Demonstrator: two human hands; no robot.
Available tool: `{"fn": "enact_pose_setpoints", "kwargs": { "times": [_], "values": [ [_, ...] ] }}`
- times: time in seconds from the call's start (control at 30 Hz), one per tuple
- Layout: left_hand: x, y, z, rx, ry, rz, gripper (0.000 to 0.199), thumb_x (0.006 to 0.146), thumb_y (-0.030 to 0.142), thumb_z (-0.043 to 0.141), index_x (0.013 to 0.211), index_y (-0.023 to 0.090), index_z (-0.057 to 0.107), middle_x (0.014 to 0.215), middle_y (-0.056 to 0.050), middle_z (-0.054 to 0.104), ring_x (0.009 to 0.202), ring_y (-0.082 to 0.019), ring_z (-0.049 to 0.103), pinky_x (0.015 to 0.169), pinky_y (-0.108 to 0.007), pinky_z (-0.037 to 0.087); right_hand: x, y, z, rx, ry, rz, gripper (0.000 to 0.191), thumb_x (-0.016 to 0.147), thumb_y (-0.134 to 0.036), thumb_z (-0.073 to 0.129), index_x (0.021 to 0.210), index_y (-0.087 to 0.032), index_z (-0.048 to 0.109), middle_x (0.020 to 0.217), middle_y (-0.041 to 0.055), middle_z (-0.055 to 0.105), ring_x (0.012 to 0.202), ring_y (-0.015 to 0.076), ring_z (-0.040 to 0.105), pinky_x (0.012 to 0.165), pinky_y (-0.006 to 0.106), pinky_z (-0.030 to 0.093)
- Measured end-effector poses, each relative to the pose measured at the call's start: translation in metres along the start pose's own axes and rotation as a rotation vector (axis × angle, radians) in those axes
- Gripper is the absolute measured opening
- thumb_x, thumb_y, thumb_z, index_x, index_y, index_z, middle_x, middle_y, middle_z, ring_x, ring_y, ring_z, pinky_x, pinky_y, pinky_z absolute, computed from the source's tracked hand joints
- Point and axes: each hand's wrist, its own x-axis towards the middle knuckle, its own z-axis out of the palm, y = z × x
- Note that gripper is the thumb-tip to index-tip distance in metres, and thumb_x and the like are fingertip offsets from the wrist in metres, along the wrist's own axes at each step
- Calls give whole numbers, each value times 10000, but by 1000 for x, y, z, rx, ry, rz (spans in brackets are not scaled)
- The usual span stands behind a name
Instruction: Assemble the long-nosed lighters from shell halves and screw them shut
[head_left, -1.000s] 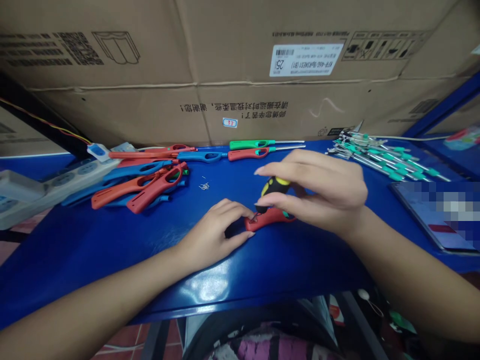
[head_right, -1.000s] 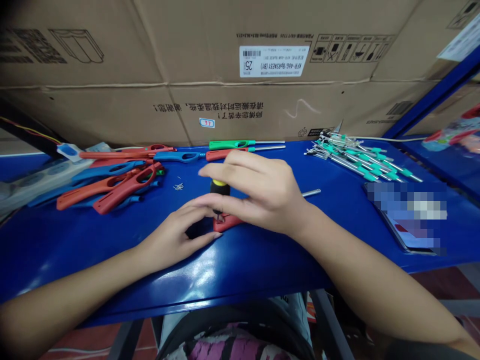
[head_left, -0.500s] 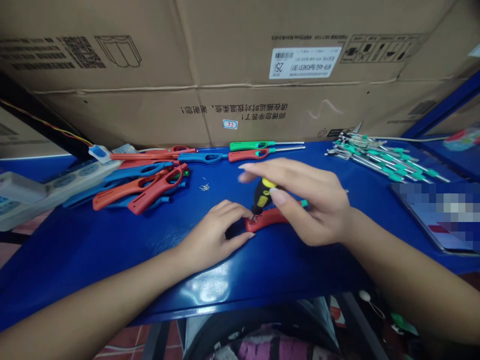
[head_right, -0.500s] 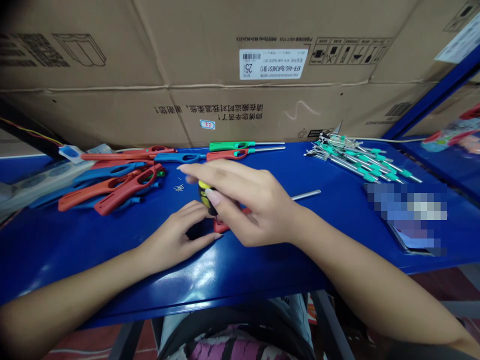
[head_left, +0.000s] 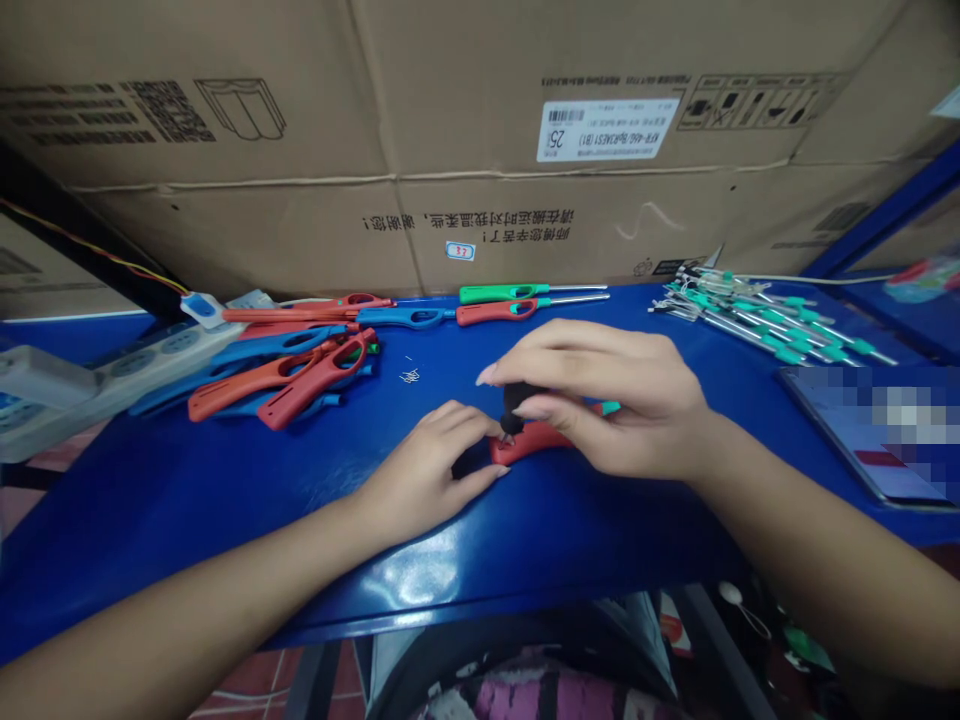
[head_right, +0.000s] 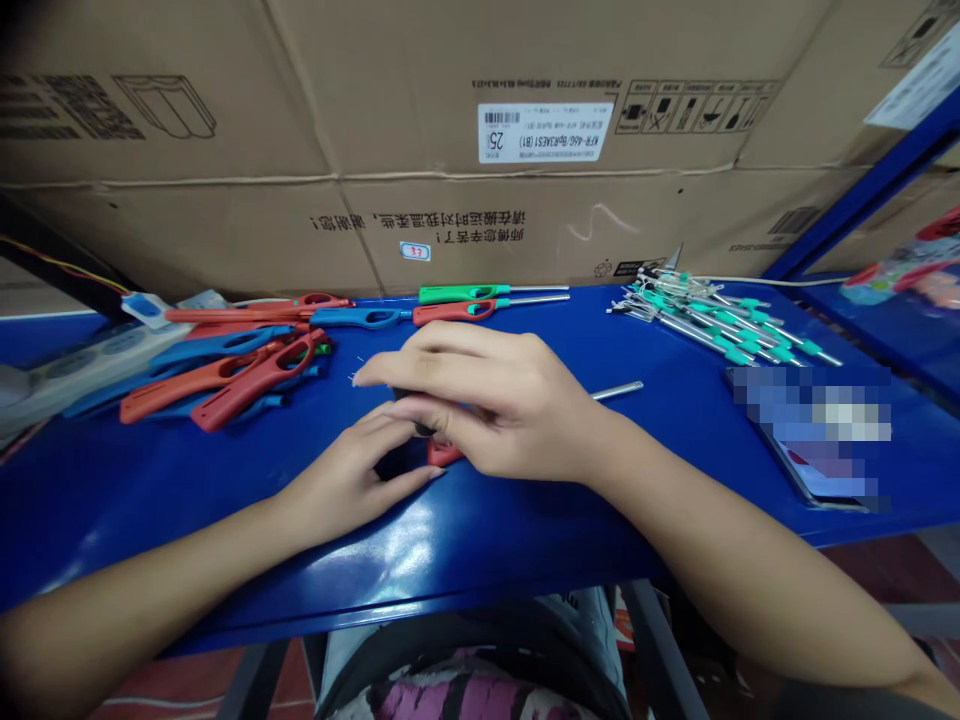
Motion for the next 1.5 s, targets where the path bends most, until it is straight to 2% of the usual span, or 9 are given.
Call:
{"fn": "enact_pose_setpoints", "kwargs": {
  "times": [0.13,0.37,0.7,0.93,1.1,1.2,1.27,1.37,1.5],
  "values": [
    [0,1,0,14,-11,-4,221,952,303,647,1151,214,610,1111,-65,683,1065,-251,594,933,-423,478,-4,2,2,-238,2,0,308,995,-265,548,1276,-187,646,1122,77,734,1019,171,698,858,275,576],
    [2,2,-2,14,-11,-7,206,935,306,680,1099,208,602,1075,-45,677,1017,-226,584,918,-403,475,-1,4,2,86,-9,47,309,986,-142,489,1263,-145,627,1097,87,720,1038,159,672,944,305,546],
    [-2,5,2,80,10,-15,197,959,325,640,1117,212,607,1132,-73,679,1078,-259,605,951,-438,490,-5,-3,11,-212,47,1,260,999,-246,511,1207,-142,626,1044,95,709,931,169,684,736,257,541],
    [-3,6,5,120,57,13,155,983,304,571,1095,205,612,1093,-78,673,1022,-260,623,887,-416,523,1,-24,17,-403,13,-44,317,1024,-391,506,1125,-138,669,860,55,679,636,118,589,554,251,450],
    [-1,8,2,169,0,-12,205,964,320,599,1121,189,609,1114,-91,678,1040,-276,611,946,-452,503,1,-16,17,-64,-10,180,319,1002,-290,542,1301,-186,582,1144,96,674,860,150,665,699,265,559],
    [1,12,-6,200,-60,-43,281,951,297,606,1208,186,579,1152,-91,662,1060,-269,593,962,-446,499,-1,-5,5,244,19,403,331,971,-253,578,1301,-229,557,1063,47,679,704,119,664,633,263,583],
    [4,16,-13,229,-110,-76,331,935,249,600,1259,192,559,1174,-86,653,1080,-264,589,979,-443,498,-5,9,-9,317,160,508,322,962,-294,596,1273,-235,542,940,14,656,600,112,645,551,259,573],
    [7,23,-22,311,-166,-129,411,906,238,617,1308,185,549,1199,-96,642,1122,-281,583,1004,-459,496,-18,39,-37,20,354,527,310,910,-282,644,1209,-244,574,1010,32,638,651,138,662,594,295,586],
    [14,30,-21,358,-229,-144,422,946,380,614,1305,162,575,1198,-112,634,1112,-292,597,987,-456,516,-43,82,-68,-524,321,482,175,835,-234,636,1007,-206,652,1020,85,665,829,221,673,755,374,576]
  ]
}}
